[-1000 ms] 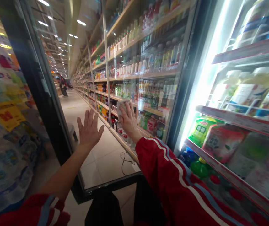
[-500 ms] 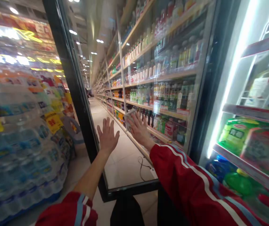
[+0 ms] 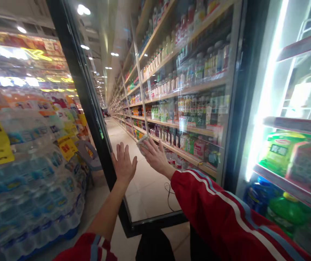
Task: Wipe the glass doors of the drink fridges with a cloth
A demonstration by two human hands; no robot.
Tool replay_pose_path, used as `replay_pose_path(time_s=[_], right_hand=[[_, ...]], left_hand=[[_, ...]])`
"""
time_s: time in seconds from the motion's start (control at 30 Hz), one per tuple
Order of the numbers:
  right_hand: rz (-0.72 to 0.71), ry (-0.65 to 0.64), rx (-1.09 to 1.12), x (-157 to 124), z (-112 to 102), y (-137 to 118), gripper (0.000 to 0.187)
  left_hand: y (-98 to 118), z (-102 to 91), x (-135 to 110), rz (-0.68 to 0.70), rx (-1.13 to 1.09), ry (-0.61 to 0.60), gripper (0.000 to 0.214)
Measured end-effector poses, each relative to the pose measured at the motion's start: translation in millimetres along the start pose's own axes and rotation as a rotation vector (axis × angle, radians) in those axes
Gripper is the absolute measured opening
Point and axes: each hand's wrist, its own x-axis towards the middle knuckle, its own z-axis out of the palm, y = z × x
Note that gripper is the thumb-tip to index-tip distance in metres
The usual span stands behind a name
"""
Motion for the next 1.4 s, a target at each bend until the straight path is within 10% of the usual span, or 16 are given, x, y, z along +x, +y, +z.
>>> replay_pose_path(time_s=[0.27,0.67,0.9,1.2,1.4], right_hand=[[0.202,0.070,-0.003,29,-8,15,0.043],[-0.295,-0.090,0.126,29,17,-45,0.044],[-0.049,-0.020,0.105,85,8,-39,0.044],[-0.323,-0.130,0.145,24,27,-75,0.040],[-0.137,-0.067,0.125,51,19,-59,0.045]], left_hand=[[-8,-8.8,-13,0.011,0.051,0.011,0.059],[-20,-36.6,-22,0.011,0.115,0.054,0.058],[-31,-43.2,-31,-0.042,0.143,0.041,0.059],[-36,-49.0,-49,-0.075,0.146,-0.022,0.058],[-30,-48.0,-45,-0.038,0.169,0.002,0.059]])
